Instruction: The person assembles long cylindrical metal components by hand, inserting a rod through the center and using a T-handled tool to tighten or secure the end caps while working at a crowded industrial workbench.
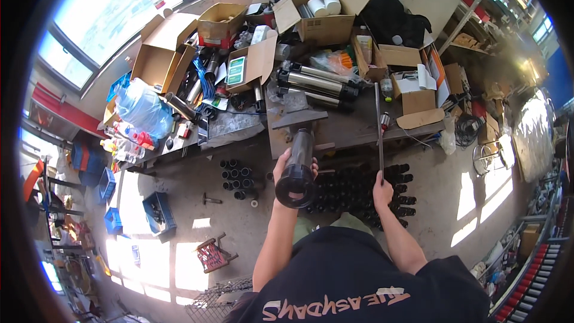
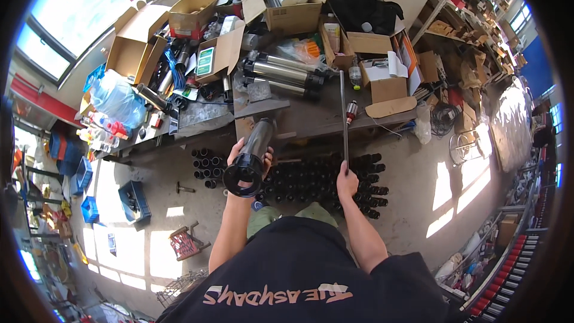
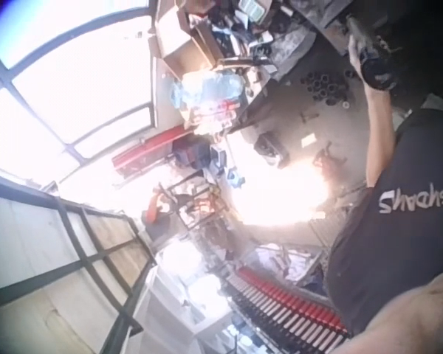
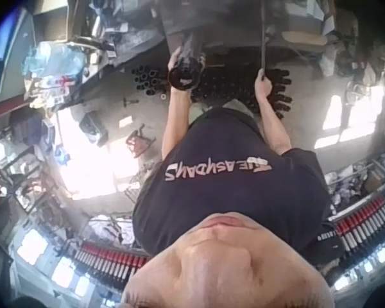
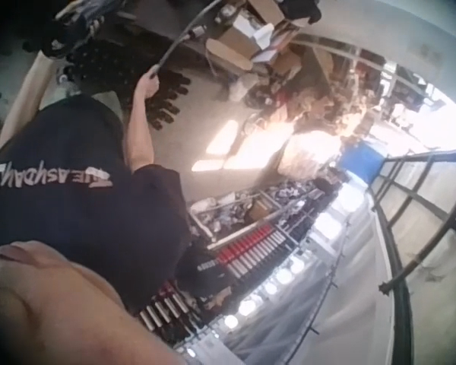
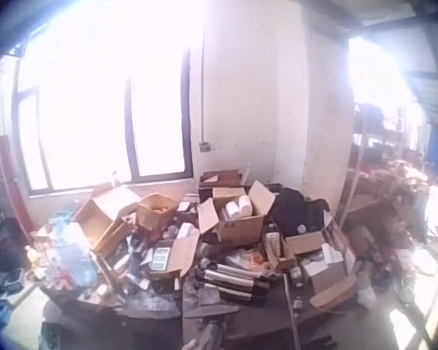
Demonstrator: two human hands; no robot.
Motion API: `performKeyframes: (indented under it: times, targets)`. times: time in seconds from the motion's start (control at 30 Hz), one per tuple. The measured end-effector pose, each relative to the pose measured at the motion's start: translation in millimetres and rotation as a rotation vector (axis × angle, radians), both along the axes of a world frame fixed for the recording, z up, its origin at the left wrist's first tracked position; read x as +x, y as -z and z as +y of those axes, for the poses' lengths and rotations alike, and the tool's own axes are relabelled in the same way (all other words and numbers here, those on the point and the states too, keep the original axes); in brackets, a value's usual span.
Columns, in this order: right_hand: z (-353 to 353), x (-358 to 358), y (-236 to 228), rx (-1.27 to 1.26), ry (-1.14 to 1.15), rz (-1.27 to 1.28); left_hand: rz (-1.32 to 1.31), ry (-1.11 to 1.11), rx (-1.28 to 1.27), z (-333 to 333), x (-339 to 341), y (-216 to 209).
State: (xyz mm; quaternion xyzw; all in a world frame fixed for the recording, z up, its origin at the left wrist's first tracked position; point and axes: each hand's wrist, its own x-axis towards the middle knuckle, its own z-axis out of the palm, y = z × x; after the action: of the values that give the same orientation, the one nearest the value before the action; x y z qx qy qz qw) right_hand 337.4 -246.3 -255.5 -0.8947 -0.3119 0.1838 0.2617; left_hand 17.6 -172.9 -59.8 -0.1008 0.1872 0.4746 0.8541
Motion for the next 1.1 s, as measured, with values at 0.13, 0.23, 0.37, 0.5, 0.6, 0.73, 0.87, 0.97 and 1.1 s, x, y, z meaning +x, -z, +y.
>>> performKeyframes:
  times: [0.13, 0.23, 0.37, 0.5, 0.6, 0.73, 0.87, 0.97, 1.1]
  targets:
    - [-58.1, 20.5, -47.9, 0.277, -0.19, -0.084, -0.239, -0.052, -0.206, 46.3, -5.4, 2.8]
    - [-51.6, 35.9, -99.7, 0.392, -0.323, -0.063, -0.08, -0.05, -0.339, 104.1, -2.7, -13.8]
    - [-4.0, 61.0, -140.0, 0.446, -0.507, -0.236, 0.006, -0.082, -0.231, 151.5, 10.7, -1.3]
    - [54.8, 90.8, -180.5, 0.645, -0.678, -0.505, 0.02, -0.105, -0.201, 162.8, 20.7, 3.3]
    - [125.5, 94.4, -219.1, 0.79, -0.558, -0.663, 0.128, -0.159, -0.16, 159.2, 28.5, -5.2]
    - [265.2, 122.1, -221.5, 0.879, -0.628, -0.689, 0.032, -0.165, -0.242, 174.9, 50.4, 6.5]
    - [229.5, 67.2, -218.1, 0.824, -0.587, -0.552, 0.122, -0.237, -0.225, 172.0, 31.1, -9.6]
    - [250.8, 52.1, -237.7, 0.99, -0.577, -0.534, 0.079, -0.118, -0.338, 174.2, 25.9, -25.5]
    - [280.8, 85.7, -200.2, 0.632, -0.736, -0.453, 0.122, -0.214, -0.227, 174.2, 36.6, -16.1]
